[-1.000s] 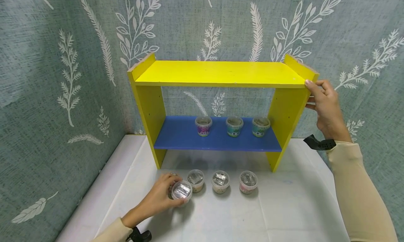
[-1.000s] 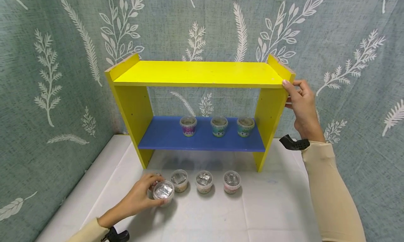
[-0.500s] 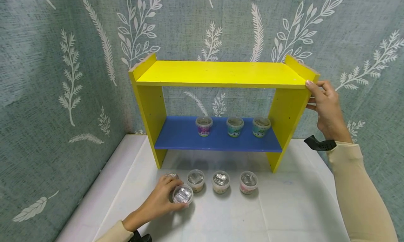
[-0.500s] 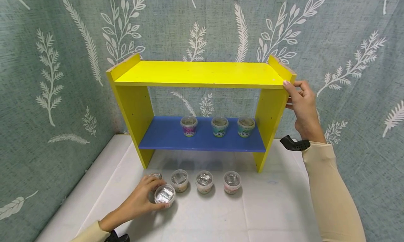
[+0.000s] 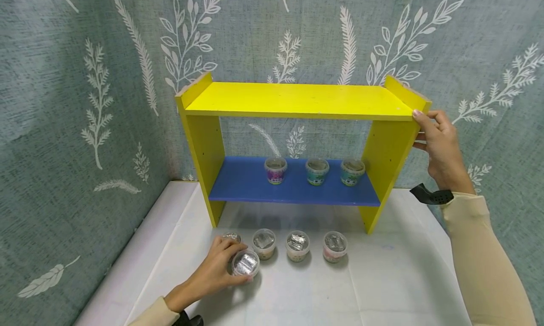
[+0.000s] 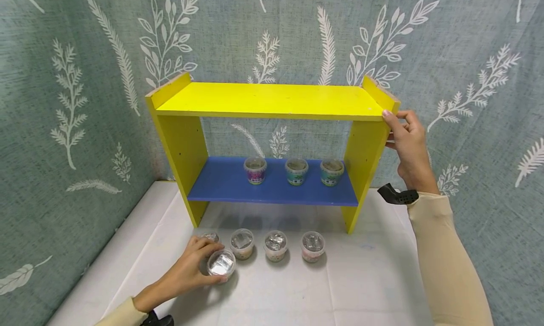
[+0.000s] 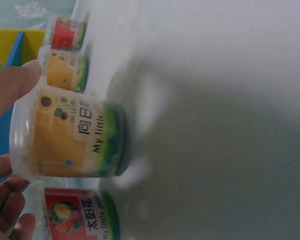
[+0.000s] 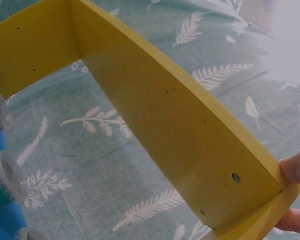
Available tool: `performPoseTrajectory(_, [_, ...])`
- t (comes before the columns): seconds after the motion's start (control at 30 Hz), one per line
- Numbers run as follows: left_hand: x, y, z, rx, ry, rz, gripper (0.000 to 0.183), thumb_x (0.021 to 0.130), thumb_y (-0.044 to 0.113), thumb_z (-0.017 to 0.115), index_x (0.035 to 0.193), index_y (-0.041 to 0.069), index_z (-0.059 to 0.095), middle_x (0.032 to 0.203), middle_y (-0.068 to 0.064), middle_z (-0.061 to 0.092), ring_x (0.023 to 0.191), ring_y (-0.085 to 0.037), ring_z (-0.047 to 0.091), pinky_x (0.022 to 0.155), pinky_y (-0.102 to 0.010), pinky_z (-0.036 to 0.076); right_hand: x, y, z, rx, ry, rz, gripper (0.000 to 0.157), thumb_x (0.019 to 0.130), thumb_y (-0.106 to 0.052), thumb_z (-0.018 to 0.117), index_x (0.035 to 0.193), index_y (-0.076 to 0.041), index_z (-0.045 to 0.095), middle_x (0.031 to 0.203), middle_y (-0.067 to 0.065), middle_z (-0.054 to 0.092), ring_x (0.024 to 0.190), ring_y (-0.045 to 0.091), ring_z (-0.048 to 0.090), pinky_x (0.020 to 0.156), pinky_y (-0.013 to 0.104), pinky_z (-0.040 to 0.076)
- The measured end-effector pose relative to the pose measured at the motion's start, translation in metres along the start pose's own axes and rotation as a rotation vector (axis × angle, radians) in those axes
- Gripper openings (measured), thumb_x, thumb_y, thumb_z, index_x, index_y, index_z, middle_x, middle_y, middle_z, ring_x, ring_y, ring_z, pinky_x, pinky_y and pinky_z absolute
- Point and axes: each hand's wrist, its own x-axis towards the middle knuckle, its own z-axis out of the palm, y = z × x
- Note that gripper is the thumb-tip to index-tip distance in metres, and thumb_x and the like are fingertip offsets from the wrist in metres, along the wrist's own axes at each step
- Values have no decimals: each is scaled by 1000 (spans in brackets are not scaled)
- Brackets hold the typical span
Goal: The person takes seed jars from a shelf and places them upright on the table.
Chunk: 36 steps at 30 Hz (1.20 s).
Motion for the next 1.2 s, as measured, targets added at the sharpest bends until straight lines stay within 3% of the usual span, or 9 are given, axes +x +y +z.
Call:
performPoseTrajectory(0.27, [7,1,-8,-39,-36,-34,61,73,38,95,120,7,72,117,3,61,106,-16,43,88,-39,48,-1,-1,0,11,-7,-1,31,100,-40,68,119,-17,58,111,4,59,89,17,61,75,24,50])
performPoseTrajectory(0.47, [22,2,-20,-141,-65,-37,49,87,37,85,123,9,69,110,-5,62,94,-17,58,76,-32,54,-1,0,0,2,-3,-4,31,100,-40,68,119,-17,59,110,3,60,88,17,62,75,24,51])
performPoseTrajectory(0.7, [45,1,-31,-213,-5,24,40,88,18,85,122,10,67,107,0,63,80,-19,65,68,-30,55,-1,0,0,-9,7,3,32,99,-41,68,119,-18,59,110,2,62,90,18,61,75,24,51])
performPoseTrajectory(1.0, [72,5,-39,-253,35,-21,41,89,26,84,124,13,67,112,0,66,88,-22,67,75,-34,56,1,-1,3,-14,13,-8,33,99,-42,69,119,-18,60,108,3,62,89,19,61,75,25,51])
performPoseTrajectory(1.2, [92,6,-43,-287,44,-24,50,90,28,83,132,8,64,111,-1,66,90,-19,67,77,-36,57,0,0,1,-20,18,-6,34,99,-43,69,120,-18,59,109,4,62,90,19,60,76,26,50])
